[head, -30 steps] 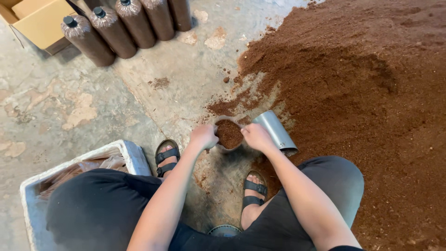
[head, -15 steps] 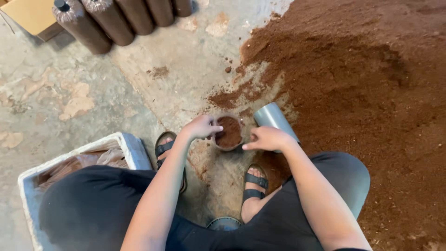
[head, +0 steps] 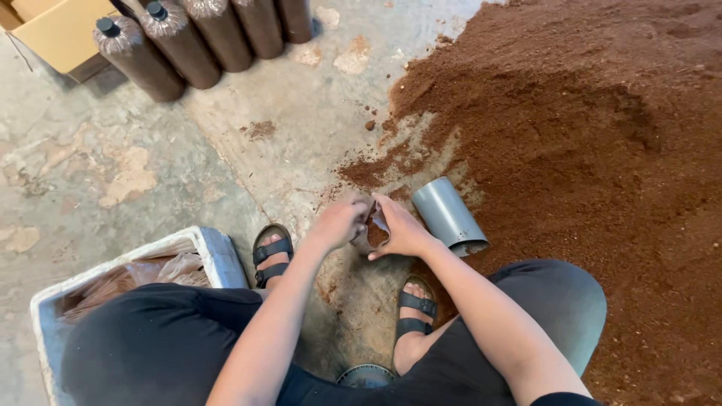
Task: The person sits on the floor and fills small plastic bags with a brown granular substance from a pile. They use a cylindrical scoop to transfer the material into the bags and then tie the bags closed with their hands.
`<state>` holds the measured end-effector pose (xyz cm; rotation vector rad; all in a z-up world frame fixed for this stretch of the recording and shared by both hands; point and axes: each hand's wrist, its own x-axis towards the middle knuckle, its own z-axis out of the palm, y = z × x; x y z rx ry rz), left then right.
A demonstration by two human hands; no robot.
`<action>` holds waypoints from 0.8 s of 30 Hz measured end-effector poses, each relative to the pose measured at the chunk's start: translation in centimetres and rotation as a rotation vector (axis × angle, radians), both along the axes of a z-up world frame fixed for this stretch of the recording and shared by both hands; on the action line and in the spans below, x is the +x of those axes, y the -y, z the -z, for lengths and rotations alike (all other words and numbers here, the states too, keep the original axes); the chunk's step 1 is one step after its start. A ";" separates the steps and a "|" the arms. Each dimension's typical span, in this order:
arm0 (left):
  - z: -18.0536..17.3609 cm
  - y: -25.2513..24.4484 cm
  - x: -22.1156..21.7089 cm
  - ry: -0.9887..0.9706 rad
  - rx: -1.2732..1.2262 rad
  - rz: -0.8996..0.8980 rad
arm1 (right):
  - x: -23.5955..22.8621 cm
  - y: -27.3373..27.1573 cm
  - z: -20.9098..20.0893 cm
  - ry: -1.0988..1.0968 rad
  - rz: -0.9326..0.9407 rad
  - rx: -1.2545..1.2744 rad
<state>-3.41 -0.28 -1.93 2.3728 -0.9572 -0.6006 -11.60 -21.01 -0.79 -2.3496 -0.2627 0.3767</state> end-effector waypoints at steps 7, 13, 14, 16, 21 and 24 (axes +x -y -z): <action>1.8 0.0 -0.3 0.080 -0.162 -0.064 | -0.4 -0.2 2.4 0.196 0.033 0.116; 3.5 0.0 -1.1 -0.133 -0.399 -0.316 | -0.9 -1.0 3.5 0.297 0.111 0.194; 3.7 0.1 -1.2 -0.152 -0.461 -0.339 | -0.9 -1.1 3.8 0.329 0.126 0.188; 4.0 0.5 -1.1 -0.170 -0.524 -0.361 | -0.5 -1.1 4.0 0.361 0.142 0.181; 4.7 1.5 -1.6 -0.252 -0.559 -0.406 | -0.3 -1.2 4.2 0.376 0.153 0.206; 4.1 1.7 -1.6 -0.244 -0.546 -0.410 | -0.2 -1.2 4.2 0.418 0.176 0.169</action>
